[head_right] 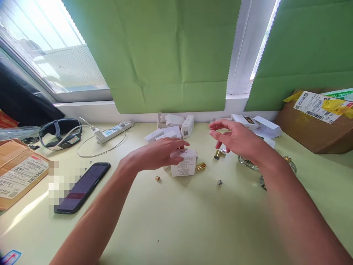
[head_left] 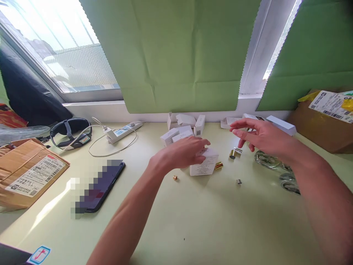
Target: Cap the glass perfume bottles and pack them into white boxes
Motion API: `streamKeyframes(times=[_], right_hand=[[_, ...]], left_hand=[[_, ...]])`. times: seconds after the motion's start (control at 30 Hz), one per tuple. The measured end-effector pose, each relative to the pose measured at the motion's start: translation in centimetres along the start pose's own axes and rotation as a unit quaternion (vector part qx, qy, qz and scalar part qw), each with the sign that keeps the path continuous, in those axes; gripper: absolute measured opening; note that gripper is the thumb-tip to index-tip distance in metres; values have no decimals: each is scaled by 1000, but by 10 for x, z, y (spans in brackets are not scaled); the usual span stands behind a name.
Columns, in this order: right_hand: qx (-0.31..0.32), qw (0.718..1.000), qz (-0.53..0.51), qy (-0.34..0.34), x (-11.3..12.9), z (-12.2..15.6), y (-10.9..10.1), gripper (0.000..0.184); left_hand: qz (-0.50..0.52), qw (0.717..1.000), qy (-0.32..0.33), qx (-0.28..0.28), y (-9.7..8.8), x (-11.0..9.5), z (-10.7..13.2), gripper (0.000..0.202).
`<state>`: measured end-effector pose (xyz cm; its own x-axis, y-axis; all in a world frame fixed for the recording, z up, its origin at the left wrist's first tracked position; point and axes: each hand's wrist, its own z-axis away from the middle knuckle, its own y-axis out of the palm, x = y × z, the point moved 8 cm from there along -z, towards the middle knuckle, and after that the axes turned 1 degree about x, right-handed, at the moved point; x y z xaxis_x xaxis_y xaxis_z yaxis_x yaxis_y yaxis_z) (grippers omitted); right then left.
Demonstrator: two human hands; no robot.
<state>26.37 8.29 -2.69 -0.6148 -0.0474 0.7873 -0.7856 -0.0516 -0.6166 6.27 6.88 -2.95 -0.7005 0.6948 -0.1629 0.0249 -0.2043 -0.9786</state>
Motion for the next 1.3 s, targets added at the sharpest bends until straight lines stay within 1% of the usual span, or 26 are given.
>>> streamKeyframes(times=[0.07, 0.13, 0.17, 0.2, 0.27, 0.33, 0.4, 0.47, 0.57, 0.63, 0.7, 0.77, 0.8, 0.87, 0.97, 1.07, 1.17, 1.23, 1.3], right_hand=[[-14, 1000, 10, 6, 2, 1, -4, 42], [-18, 1000, 12, 10, 5, 3, -4, 42], [-20, 1000, 13, 14, 6, 4, -4, 41], [-22, 999, 15, 18, 7, 5, -4, 40], [-26, 999, 20, 28, 9, 8, -4, 36], [-26, 999, 26, 33, 8, 8, -5, 33], [-28, 999, 32, 30, 4, 7, -7, 34], [-37, 998, 43, 31, -4, 3, -14, 37], [-71, 995, 62, 39, -19, 1, -34, 43], [-117, 989, 73, 47, -28, 3, -56, 44], [-162, 983, 69, 48, -36, 8, -78, 40], [-190, 979, 58, 48, -47, 12, -97, 36], [-201, 976, 60, 55, -54, 14, -106, 34], [-196, 975, 56, 89, -71, 15, -116, 29], [-167, 976, 68, 118, -90, 14, -122, 22], [-159, 976, 88, 123, -96, 12, -121, 21], [-154, 979, 82, 103, -91, 9, -117, 26], [-147, 982, 77, 95, -87, 8, -115, 32], [-156, 981, 71, 96, -87, 8, -117, 32]], left_hand=[[13, 998, 17, -54, -19, -1, 10, 42], [29, 989, 21, -141, -43, 0, 23, 40], [36, 980, 16, -194, -56, 2, 30, 38], [40, 967, 6, -251, -68, 5, 38, 37], [44, 931, -27, -360, -89, 16, 53, 37], [46, 890, -67, -450, -101, 31, 66, 37], [49, 854, -111, -507, -107, 49, 77, 36], [46, 829, -157, -535, -109, 71, 85, 35], [37, 805, -221, -549, -106, 105, 96, 36], [28, 800, -258, -541, -100, 128, 98, 37], [19, 800, -297, -521, -89, 151, 97, 38], [25, 807, -330, -489, -74, 172, 91, 40], [31, 811, -342, -474, -66, 182, 87, 41], [40, 830, -351, -431, -48, 196, 76, 43], [41, 856, -349, -380, -25, 208, 61, 45], [44, 871, -349, -342, -9, 216, 53, 46], [40, 885, -355, -299, -2, 223, 53, 47], [36, 890, -369, -265, -2, 227, 55, 48], [35, 893, -387, -228, -2, 229, 58, 48]])
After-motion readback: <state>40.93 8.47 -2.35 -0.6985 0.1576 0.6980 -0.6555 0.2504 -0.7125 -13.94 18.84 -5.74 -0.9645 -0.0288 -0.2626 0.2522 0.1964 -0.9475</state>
